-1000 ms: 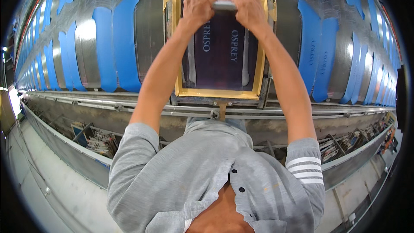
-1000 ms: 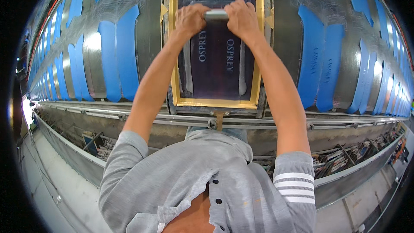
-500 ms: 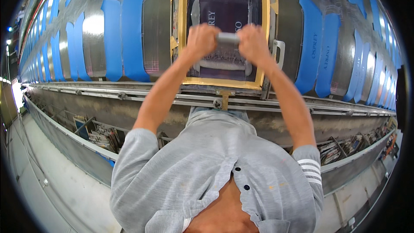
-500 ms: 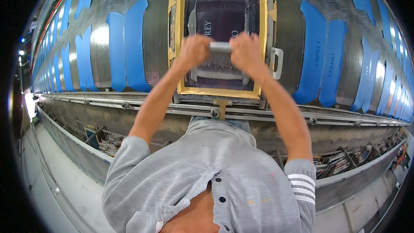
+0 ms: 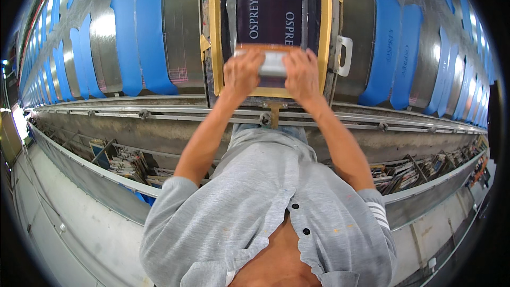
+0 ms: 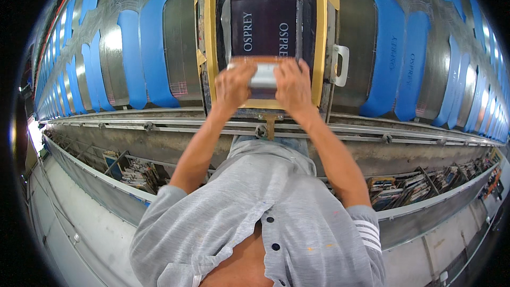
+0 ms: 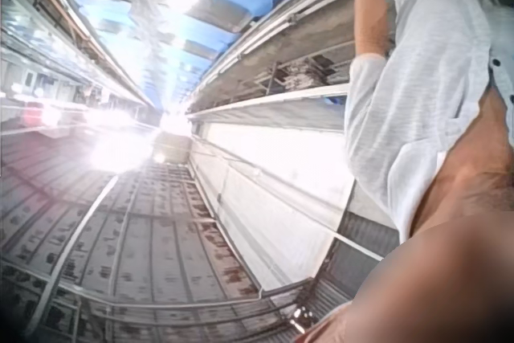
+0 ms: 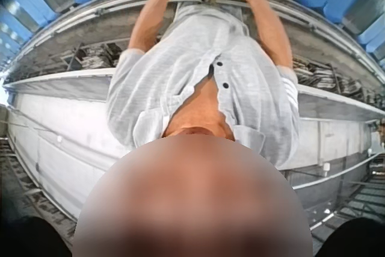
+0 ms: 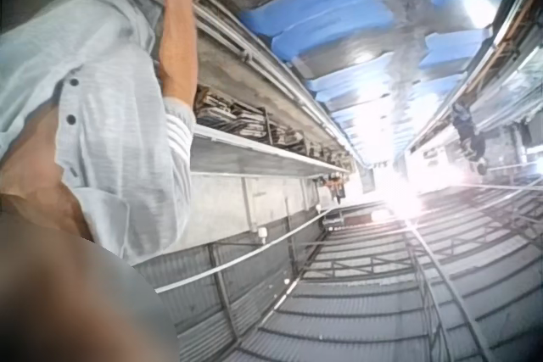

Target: The person uses a squeegee to pull ink through a screen-printing frame onto a fabric panel with the word 'OSPREY' printed on it. The person repeatedly wipes the squeegee and repositions the frame while working on the same panel.

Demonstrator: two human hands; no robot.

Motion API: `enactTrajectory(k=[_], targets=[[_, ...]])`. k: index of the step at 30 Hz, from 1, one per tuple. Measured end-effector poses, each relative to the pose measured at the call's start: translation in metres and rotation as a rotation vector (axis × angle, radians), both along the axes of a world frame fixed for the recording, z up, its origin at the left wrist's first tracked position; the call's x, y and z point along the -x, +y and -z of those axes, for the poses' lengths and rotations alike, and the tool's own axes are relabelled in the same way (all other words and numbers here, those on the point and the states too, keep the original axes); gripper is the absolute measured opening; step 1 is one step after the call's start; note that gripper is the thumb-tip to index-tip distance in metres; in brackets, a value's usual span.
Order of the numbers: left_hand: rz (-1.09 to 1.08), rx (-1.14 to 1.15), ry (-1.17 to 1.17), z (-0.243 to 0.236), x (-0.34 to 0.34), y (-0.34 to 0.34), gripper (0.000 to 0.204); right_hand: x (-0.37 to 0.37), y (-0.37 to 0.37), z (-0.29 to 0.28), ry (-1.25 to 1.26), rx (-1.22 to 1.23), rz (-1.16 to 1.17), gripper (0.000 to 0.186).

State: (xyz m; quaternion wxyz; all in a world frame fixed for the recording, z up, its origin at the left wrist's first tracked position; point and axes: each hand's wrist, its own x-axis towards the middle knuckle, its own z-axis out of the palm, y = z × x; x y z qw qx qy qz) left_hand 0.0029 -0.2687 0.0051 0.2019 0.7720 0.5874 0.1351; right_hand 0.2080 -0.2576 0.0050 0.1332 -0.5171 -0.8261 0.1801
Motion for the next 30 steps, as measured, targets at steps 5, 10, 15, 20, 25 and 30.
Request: enactTrajectory(k=[5, 10, 15, 20, 25, 30], targets=[[0.018, 0.135, -0.039, -0.010, 0.007, -0.023, 0.043, 0.000, -0.021, -0.009, -0.010, 0.121, -0.037, 0.017], [0.034, 0.154, 0.058, 0.001, 0.017, 0.137, 0.036, 0.000, 0.136, 0.009, -0.060, -0.056, -0.109, 0.020], [0.014, 0.040, 0.215, 0.001, 0.011, 0.236, 0.036, 0.000, 0.236, 0.022, -0.048, -0.084, -0.039, 0.016], [0.016, -0.227, -0.049, 0.032, 0.007, 0.151, 0.026, -0.004, 0.145, 0.023, 0.026, -0.163, -0.031, 0.020], [-0.022, 0.003, -0.030, 0.003, -0.012, -0.007, 0.029, -0.010, -0.006, 0.007, 0.002, 0.061, -0.030, 0.026], [-0.086, -0.032, 0.035, 0.083, 0.002, -0.006, 0.016, -0.038, 0.059, -0.014, 0.444, 0.403, -0.044, 0.048]])
